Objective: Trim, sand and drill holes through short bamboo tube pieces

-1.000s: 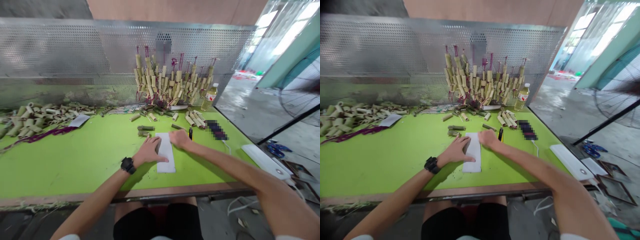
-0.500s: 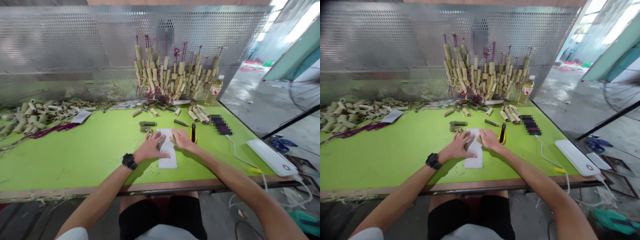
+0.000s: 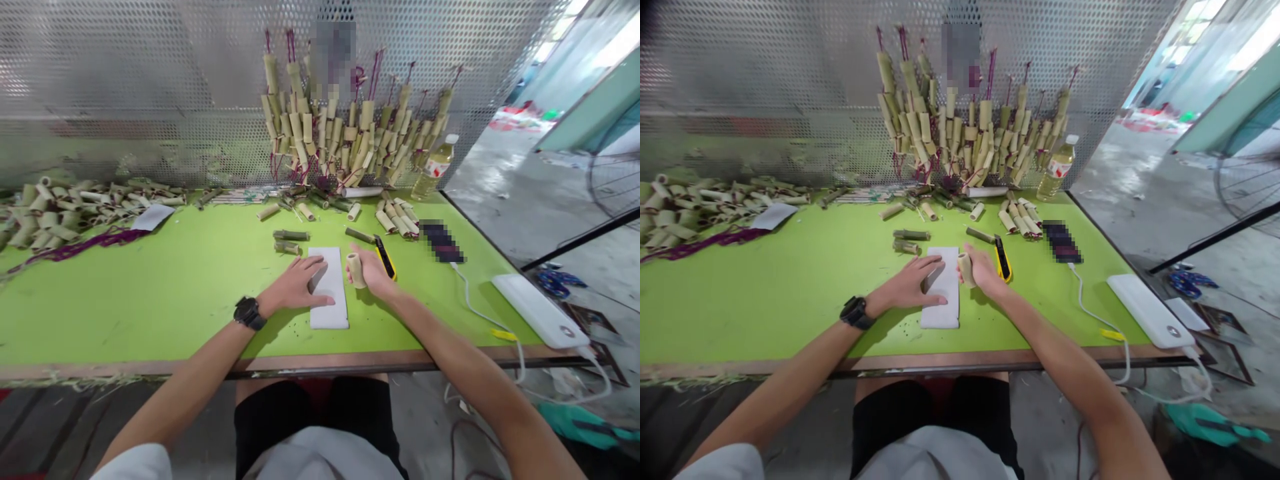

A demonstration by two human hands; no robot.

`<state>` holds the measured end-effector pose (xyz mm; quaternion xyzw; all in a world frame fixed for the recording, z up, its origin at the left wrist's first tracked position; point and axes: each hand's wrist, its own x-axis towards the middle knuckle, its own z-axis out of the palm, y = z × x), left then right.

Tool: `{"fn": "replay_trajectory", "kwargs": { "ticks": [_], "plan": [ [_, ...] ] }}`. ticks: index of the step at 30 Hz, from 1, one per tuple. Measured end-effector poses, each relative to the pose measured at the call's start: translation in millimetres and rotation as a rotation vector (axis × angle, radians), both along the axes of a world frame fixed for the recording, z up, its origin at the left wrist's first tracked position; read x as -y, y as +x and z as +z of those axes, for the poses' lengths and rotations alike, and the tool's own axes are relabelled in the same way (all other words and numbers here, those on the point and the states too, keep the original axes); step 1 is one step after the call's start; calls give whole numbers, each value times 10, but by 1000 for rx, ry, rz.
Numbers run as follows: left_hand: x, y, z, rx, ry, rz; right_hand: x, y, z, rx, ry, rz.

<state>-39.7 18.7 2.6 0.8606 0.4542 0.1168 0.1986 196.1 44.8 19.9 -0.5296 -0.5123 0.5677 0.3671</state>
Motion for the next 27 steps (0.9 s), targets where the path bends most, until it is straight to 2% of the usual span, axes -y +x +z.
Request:
{"fn": "replay_trajectory", "kwargs": {
  "ticks": [3, 6, 10, 15, 18, 24, 27],
  "plan": [
    [12, 6, 12, -5, -8, 16, 33, 3, 54, 116, -5, 98],
    [20, 8, 21, -9, -24, 18, 40, 27, 62, 190, 62, 196],
    [20, 9, 21, -11, -38, 12, 16, 60, 11, 275, 172, 246],
    [17, 14, 32, -31, -74, 13, -24, 10, -30, 839, 493, 210],
    [21, 12, 49, -33, -81, 9, -3, -78, -29, 1082, 579, 226],
    [35, 8, 64, -26, -80, -12, 79, -186, -57, 1212, 741, 247],
    [32, 4, 36, -8, -60, -24, 93, -169, -82, 1250, 841, 303]
  ]
}}
